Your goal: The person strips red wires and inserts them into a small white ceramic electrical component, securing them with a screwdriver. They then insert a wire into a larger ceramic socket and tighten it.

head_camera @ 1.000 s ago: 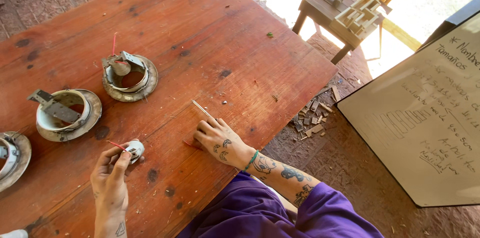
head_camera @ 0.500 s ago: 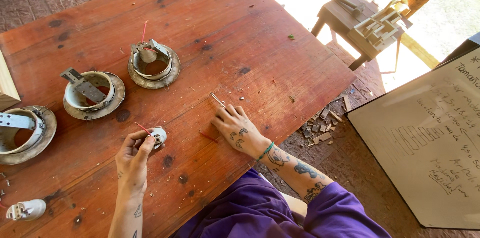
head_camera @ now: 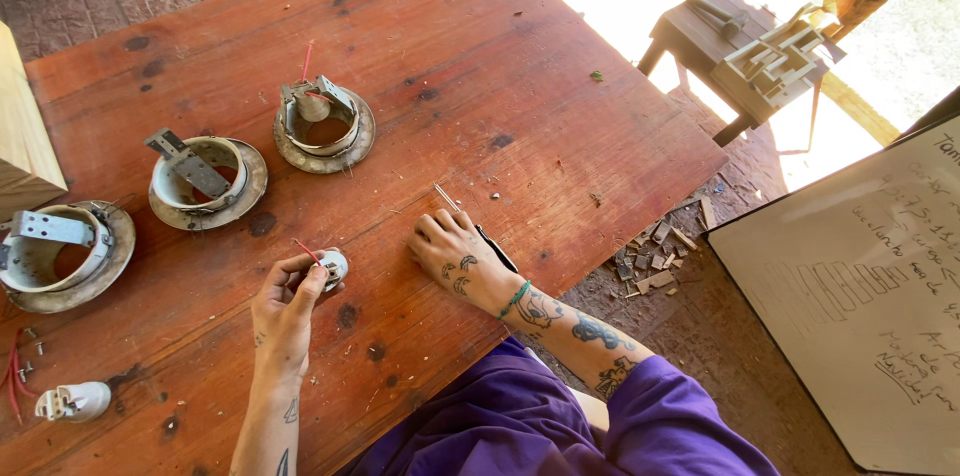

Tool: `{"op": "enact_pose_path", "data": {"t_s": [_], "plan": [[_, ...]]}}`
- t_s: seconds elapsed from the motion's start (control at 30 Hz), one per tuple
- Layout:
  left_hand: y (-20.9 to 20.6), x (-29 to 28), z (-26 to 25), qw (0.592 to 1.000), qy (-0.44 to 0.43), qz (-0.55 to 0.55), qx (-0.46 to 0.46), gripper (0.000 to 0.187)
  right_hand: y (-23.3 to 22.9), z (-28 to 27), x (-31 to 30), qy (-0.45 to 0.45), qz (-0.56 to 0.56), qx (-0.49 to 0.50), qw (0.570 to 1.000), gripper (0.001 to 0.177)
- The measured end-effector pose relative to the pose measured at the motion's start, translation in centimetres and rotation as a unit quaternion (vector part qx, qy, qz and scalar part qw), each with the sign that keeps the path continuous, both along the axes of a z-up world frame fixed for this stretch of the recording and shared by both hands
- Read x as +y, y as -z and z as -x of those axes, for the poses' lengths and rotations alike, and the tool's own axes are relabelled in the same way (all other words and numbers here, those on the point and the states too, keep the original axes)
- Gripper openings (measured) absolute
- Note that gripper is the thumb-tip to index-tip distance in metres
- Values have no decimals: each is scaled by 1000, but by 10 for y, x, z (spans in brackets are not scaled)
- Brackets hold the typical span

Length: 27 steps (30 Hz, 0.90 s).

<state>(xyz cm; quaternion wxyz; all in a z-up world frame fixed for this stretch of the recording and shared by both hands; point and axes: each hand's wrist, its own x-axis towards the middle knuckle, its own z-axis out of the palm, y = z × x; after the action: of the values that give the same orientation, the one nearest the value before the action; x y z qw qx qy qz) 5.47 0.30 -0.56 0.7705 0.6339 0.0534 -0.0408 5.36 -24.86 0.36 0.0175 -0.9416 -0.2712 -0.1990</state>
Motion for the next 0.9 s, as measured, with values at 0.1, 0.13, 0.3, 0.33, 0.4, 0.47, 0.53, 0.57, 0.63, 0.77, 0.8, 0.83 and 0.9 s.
{"op": "enact_pose_path", "data": {"t_s": [0.1, 0.13, 0.3, 0.33, 0.4, 0.47, 0.53, 0.57, 0.63, 0.77, 0.8, 0.83, 0.9], "plan": [[8, 3, -2, 1000, -5, 10, -8, 22, 3, -1, 0, -18, 1, 13, 1000, 7], [6, 3, -1, 1000, -6, 10, -7, 22, 2, 0, 1, -19, 1, 13, 1000, 7], [0, 1, 0, 1000, -3, -5, 6, 24, 0, 5, 5, -51, -13, 65, 997, 14], [0, 1, -1, 1000, -3, -5, 6, 24, 1, 5, 5, -51, -13, 65, 997, 14], [-1, 1, 0, 1000, -1, -9, 4, 23, 4, 5, 6, -75, -3, 74, 994, 6], [-4, 1, 0, 1000, -3, -5, 3, 23, 4, 4, 7, -69, 7, 70, 995, 6], [0, 1, -1, 1000, -6, -1, 1, 24, 2, 6, 7, -64, 17, 66, 996, 7], [5, 0, -1, 1000, -24, 4, -19, 27, 0, 10, 6, -40, 24, 74, 996, 4], [11, -1, -3, 998, -42, 9, -39, 30, 6, 13, 3, -15, 30, 82, 996, 8], [11, -2, -1, 999, -37, 4, -38, 31, 31, 16, -1, 14, 51, 75, 996, 9], [11, -2, -1, 999, -34, 2, -35, 31, 35, 17, 0, 18, 50, 78, 996, 9], [13, -2, -1, 999, -35, 2, -35, 31, 30, 16, -1, 18, 51, 78, 995, 9], [18, -1, -3, 999, -31, 3, -40, 32, 20, 15, -2, -5, 38, 81, 996, 14]]}}
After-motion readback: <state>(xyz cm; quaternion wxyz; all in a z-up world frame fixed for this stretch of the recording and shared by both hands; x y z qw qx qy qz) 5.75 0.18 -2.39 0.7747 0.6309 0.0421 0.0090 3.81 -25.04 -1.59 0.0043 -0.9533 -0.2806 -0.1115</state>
